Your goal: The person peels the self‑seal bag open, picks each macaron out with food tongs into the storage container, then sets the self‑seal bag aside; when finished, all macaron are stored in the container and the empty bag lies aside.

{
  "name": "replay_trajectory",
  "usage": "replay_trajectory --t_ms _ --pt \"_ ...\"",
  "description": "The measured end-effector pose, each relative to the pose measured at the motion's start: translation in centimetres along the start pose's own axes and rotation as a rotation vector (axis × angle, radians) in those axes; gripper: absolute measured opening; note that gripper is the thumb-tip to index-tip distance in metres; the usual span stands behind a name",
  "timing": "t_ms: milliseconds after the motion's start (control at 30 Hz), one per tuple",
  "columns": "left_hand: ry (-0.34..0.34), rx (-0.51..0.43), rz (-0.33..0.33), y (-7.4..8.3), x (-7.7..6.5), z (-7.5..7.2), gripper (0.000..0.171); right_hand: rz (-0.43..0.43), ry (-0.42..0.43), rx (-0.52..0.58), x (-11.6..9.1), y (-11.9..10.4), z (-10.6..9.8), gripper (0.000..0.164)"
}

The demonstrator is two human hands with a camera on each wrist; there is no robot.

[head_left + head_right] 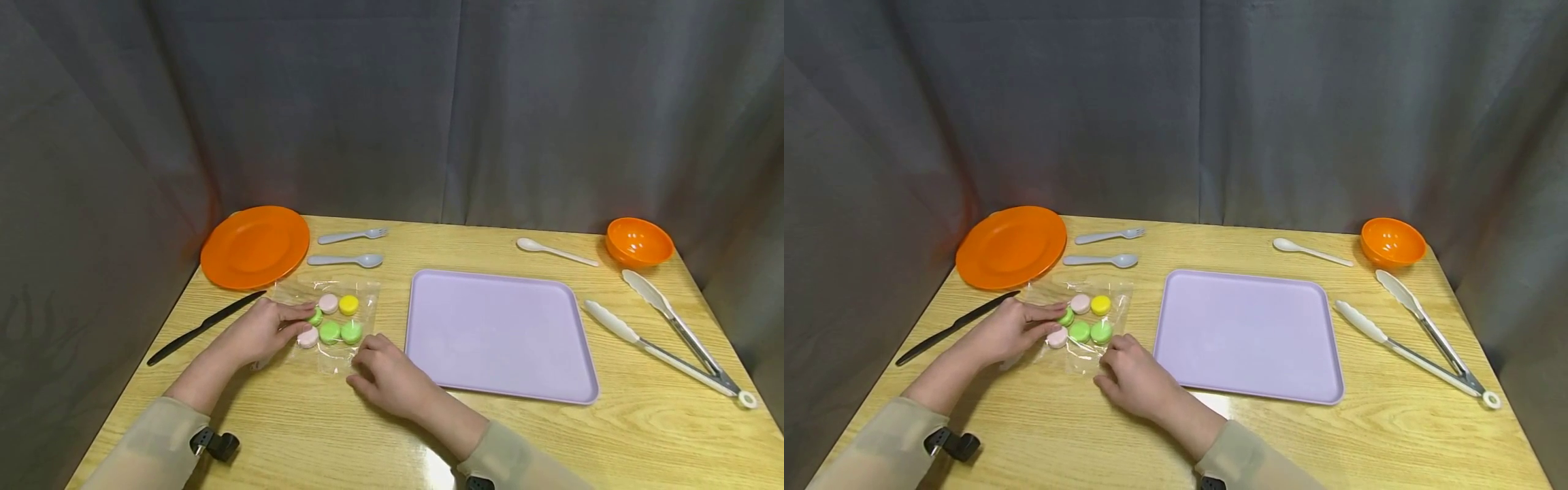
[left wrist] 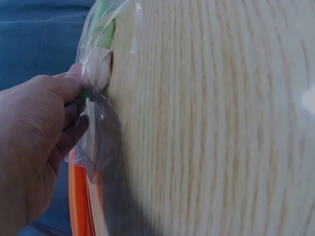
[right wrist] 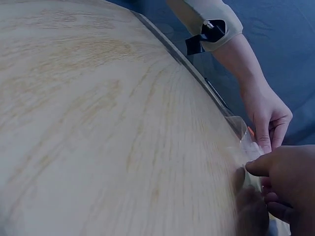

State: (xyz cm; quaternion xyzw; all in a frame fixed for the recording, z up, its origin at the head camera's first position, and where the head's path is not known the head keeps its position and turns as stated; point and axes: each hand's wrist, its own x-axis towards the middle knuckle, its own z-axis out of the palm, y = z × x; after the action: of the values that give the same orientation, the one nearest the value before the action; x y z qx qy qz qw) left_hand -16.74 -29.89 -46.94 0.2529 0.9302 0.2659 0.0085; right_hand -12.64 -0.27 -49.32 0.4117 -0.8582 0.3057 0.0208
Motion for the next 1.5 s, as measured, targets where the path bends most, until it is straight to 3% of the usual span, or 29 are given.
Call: replay_trajectory --t_ms 200,533,933,1133,1333,1500 --pt "0.005 -0.006 0.006 -0.1 0.0 0.1 0.036 0.009 -0.020 0.010 0.2 -0.1 -0.1 0.010" --pt "-0.001 -0.014 0.005 0.1 0.1 0.0 0.037 0.067 -0.040 0.034 0.3 0.0 -0.4 0.016" --pt "0.044 0.031 0.064 0.3 0.0 0.3 0.035 0.101 0.090 0.111 -0.4 0.3 -0.3 0.014" --pt "0.066 -0.004 0.026 0.1 -0.2 0.6 0.035 0.113 0.132 0.142 -1.0 0.8 -0.7 0.013" --pt "0.054 -0.017 -0.006 0.1 -0.4 0.5 0.036 0.060 0.066 0.118 -0.7 0.2 -0.6 0.009" --pt "0.054 -0.029 -0.001 0.3 -0.2 0.6 0.036 0.050 0.009 0.015 -0.4 -0.5 -0.1 0.023"
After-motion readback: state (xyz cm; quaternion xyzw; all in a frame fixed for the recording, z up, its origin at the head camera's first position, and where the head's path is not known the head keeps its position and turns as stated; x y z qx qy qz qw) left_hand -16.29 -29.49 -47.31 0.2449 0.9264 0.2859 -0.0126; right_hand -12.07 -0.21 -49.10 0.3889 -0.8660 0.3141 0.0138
